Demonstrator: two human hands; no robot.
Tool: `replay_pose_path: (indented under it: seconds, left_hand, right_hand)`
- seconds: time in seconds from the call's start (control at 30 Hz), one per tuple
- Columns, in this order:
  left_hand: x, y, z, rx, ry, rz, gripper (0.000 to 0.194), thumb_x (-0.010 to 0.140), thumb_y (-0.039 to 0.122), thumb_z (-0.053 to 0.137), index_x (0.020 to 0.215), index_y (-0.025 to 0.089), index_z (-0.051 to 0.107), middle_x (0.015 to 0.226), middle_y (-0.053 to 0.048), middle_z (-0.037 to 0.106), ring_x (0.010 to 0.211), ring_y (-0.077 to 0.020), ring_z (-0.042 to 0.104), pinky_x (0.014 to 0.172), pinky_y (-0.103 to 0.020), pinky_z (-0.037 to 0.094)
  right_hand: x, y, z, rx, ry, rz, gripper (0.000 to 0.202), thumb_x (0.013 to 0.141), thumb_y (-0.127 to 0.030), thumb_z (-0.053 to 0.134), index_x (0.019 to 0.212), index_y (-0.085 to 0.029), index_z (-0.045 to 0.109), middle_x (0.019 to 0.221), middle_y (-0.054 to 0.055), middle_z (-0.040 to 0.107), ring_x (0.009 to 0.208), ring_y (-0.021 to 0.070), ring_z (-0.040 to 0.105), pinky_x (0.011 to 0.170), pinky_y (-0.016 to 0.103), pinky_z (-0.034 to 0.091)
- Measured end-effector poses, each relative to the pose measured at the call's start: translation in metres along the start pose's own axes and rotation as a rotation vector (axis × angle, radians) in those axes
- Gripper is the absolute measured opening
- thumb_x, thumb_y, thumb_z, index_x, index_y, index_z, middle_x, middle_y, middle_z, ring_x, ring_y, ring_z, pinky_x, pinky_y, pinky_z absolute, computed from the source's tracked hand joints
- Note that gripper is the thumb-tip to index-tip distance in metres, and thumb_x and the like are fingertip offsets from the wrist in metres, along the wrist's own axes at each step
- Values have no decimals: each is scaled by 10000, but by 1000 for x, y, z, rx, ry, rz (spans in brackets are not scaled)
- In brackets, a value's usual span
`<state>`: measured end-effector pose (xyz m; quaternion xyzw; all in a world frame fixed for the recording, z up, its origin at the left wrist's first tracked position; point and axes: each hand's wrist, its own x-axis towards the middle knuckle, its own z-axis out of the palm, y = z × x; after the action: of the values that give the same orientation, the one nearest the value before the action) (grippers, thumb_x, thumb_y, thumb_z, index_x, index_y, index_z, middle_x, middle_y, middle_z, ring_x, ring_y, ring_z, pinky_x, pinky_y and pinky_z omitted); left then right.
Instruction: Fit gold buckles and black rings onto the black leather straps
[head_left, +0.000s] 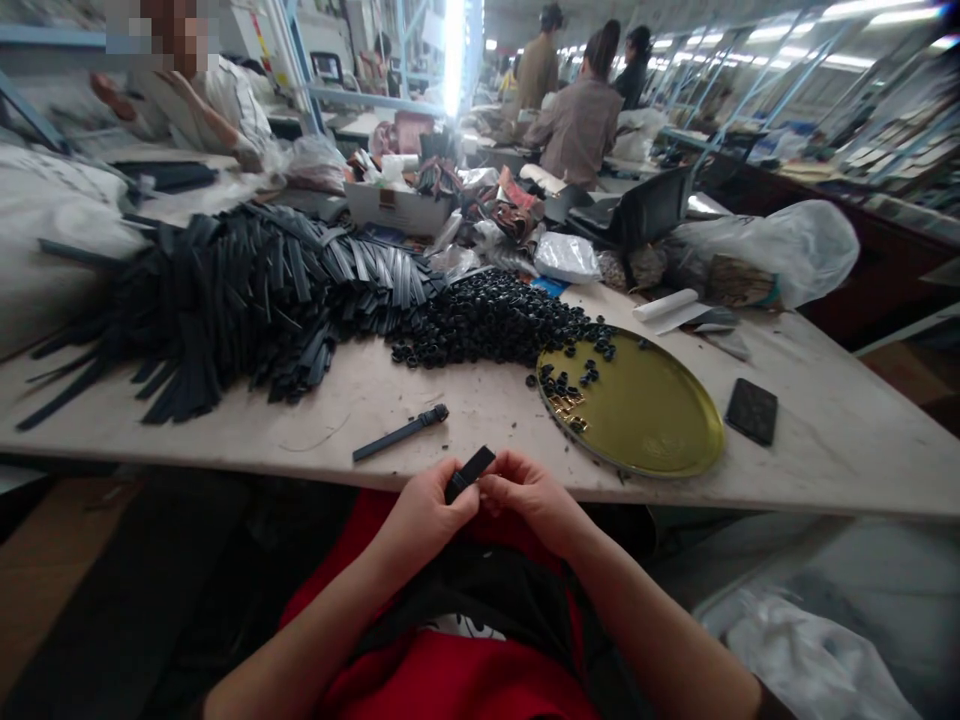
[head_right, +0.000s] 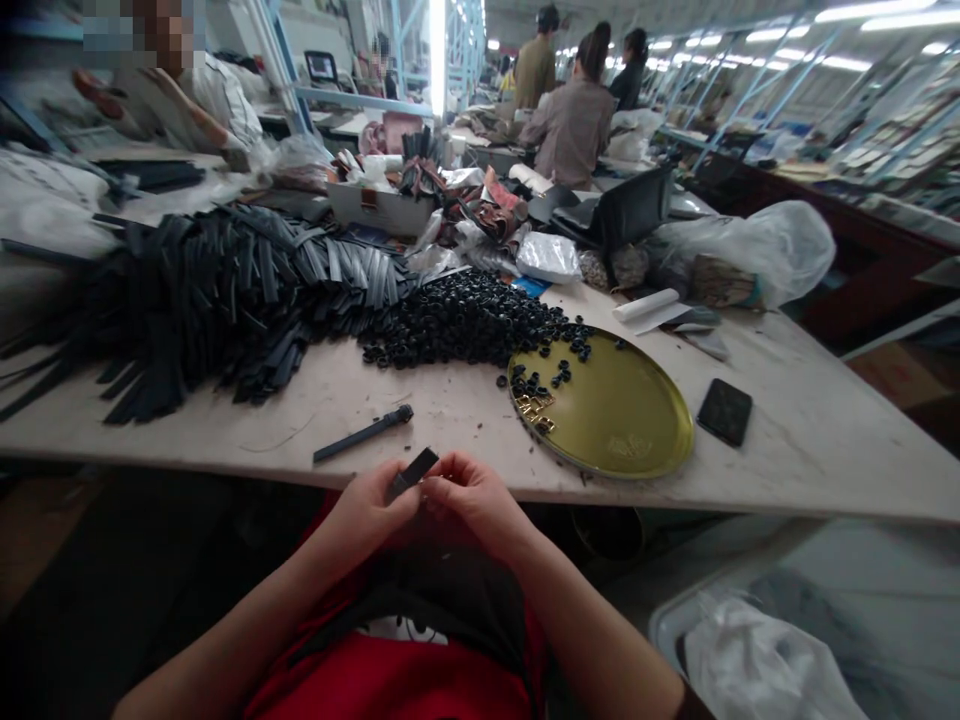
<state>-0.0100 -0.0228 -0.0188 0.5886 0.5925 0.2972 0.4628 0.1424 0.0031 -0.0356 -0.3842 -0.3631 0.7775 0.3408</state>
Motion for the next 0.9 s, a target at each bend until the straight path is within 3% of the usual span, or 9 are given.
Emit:
replay_pose_path:
  seconds: [0.13,0.2,0.3,0.47,0.63,0.9]
  left_hand:
    - [-7,-1,1,374,61,57,147,780,298,452,752,194,552,620,10,573,567,-134,506,520,-228,296]
    - [-8,-4,0,449,65,68,149,781,299,451,743,195,550,624,2,573,573,-139,508,518,-232,284]
    - [-5,-11,-4,313,44,17,176,777,333,459,719,185,534,603,15,554,554,-130,492,502,-219,301]
    - [1,-19,-10,52,-20,-57,210,755,352,479,758,158,557,625,26,549,587,-129,499,511,-209,348]
    - [2,-21,-7,34,-37,-78,203,739,350,493,715,157,550,611,31,544,566,-120,483,485,-200,329]
    - [2,-15,-8,42,-116,-116,216,737,354,495,738,154,576,628,19,567,555,-117,471,472,-198,311]
  right_hand:
    - [4,14,-1,110,41,105,256,640,-319,721,737,-146,560,624,-23,601,548,64,539,554,192,432]
    - [5,20,-2,185,16,164,259,636,-309,725,756,-137,571,653,-17,602,582,64,554,580,188,446]
    - [4,21,-2,217,-48,203,238,653,-295,712,765,-132,579,670,-10,602,590,58,560,604,188,455]
    - [0,19,0,118,-95,125,350,623,-179,732,935,-183,573,846,-8,626,706,80,588,704,228,459]
    - [2,23,-2,92,-57,49,282,656,-220,710,900,-183,573,792,-16,605,668,75,550,651,216,439]
    - [0,26,-11,142,-145,83,293,635,-195,707,901,-177,586,780,-7,573,609,62,487,528,173,355]
